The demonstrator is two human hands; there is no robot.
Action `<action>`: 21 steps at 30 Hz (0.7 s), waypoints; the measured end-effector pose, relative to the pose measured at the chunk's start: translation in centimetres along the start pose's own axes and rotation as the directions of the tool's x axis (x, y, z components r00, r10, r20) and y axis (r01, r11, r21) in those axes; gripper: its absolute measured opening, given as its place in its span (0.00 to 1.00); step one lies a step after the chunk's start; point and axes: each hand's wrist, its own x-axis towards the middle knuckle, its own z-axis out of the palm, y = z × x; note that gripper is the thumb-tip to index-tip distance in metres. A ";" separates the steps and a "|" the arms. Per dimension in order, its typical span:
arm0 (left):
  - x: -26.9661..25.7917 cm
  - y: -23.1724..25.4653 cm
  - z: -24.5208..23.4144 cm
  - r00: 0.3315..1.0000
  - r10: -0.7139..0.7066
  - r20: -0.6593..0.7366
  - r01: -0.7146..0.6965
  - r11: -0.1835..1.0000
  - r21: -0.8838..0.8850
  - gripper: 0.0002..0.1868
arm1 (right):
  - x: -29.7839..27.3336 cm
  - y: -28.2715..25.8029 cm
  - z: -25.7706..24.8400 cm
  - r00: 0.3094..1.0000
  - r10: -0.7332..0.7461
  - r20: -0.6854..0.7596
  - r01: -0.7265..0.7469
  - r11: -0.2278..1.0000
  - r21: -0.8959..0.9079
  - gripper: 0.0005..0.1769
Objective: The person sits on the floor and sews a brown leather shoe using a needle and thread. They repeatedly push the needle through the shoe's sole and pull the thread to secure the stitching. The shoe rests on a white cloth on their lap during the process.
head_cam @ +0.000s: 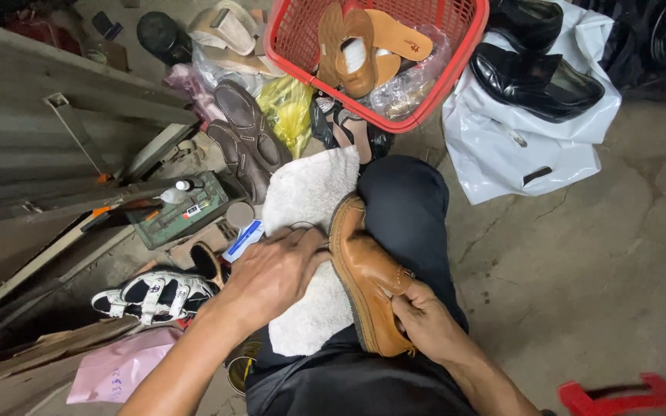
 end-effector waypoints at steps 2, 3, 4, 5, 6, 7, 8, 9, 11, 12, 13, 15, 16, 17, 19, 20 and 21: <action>-0.1 -0.3 -0.1 1.000 -0.012 0.009 0.012 0.998 -0.054 0.13 | 0.2 0.2 -0.1 1.000 -0.013 0.007 0.013 1.000 0.011 0.30; -0.1 -0.1 -0.3 0.998 -0.055 0.010 0.055 0.998 0.017 0.16 | 0.3 0.2 -0.1 1.000 -0.020 0.020 0.020 1.000 -0.011 0.30; 0.0 0.1 -0.5 0.995 -0.099 0.009 0.098 0.991 0.088 0.20 | 0.3 0.1 -0.2 0.999 -0.026 0.034 0.027 0.999 -0.034 0.29; -0.4 -0.3 -0.3 0.995 -0.102 0.006 0.101 0.991 0.089 0.20 | 0.5 0.1 -0.1 0.999 -0.028 0.038 0.029 0.999 -0.035 0.29; -0.7 -0.7 -0.1 0.986 -0.140 -0.095 0.159 0.957 0.242 0.27 | 0.6 0.1 0.0 0.997 -0.068 0.026 0.069 0.997 -0.030 0.27; -1.0 -1.1 0.2 0.968 -0.158 -0.197 0.224 0.896 0.382 0.35 | 0.7 0.2 0.1 0.994 -0.108 0.013 0.108 0.994 -0.024 0.25; -1.6 -1.9 0.3 0.967 -0.160 -0.196 0.226 0.895 0.384 0.35 | 0.5 -0.2 0.2 0.994 -0.109 0.015 0.109 0.994 -0.022 0.25; -2.2 -2.7 0.3 0.939 -0.200 -0.281 0.304 0.864 0.402 0.40 | 0.3 -0.6 0.3 0.994 -0.110 0.006 0.110 0.990 -0.087 0.28; -4.0 -4.0 -0.5 0.905 -0.228 -0.358 0.374 0.829 0.416 0.45 | -1.2 -2.1 0.3 0.994 -0.109 -0.008 0.107 0.984 -0.144 0.30; -5.2 -4.5 -1.5 0.862 -0.431 -0.269 0.507 0.756 0.413 0.45 | -2.4 -3.2 0.2 0.993 -0.117 0.022 0.119 0.977 -0.179 0.30; -6.5 -5.2 -2.5 0.767 -0.616 -0.178 0.624 0.655 0.426 0.45 | -3.6 -4.3 0.2 0.991 -0.123 0.054 0.132 0.968 -0.213 0.31; -7.0 -5.2 -1.6 0.785 -0.597 -0.163 0.606 0.687 0.402 0.44 | -3.6 -0.6 -1.0 0.914 -0.405 0.037 0.367 0.784 -0.501 0.27; -7.5 -5.2 -1.1 0.799 -0.581 -0.155 0.592 0.715 0.372 0.43 | -3.6 1.1 -1.5 0.755 -0.645 0.118 0.505 0.456 -0.733 0.24; -6.9 -4.6 -0.3 0.793 -0.589 -0.157 0.601 0.712 0.364 0.43 | -3.5 1.4 -1.9 0.755 -0.643 0.130 0.509 0.449 -0.734 0.24; -5.4 -3.4 1.2 0.892 -0.239 -0.385 0.337 0.917 0.213 0.41 | -3.3 1.8 -2.8 0.680 -0.715 0.164 0.517 0.309 -0.799 0.17; -5.0 -3.5 1.4 0.890 -0.242 -0.387 0.339 0.918 0.207 0.41 | -4.0 3.2 -4.3 0.682 -0.712 0.168 0.516 0.304 -0.801 0.17; -4.5 -3.6 1.5 0.892 -0.263 -0.366 0.336 0.930 0.149 0.40 | -4.6 4.6 -5.7 0.701 -0.699 0.141 0.465 0.297 -0.834 0.15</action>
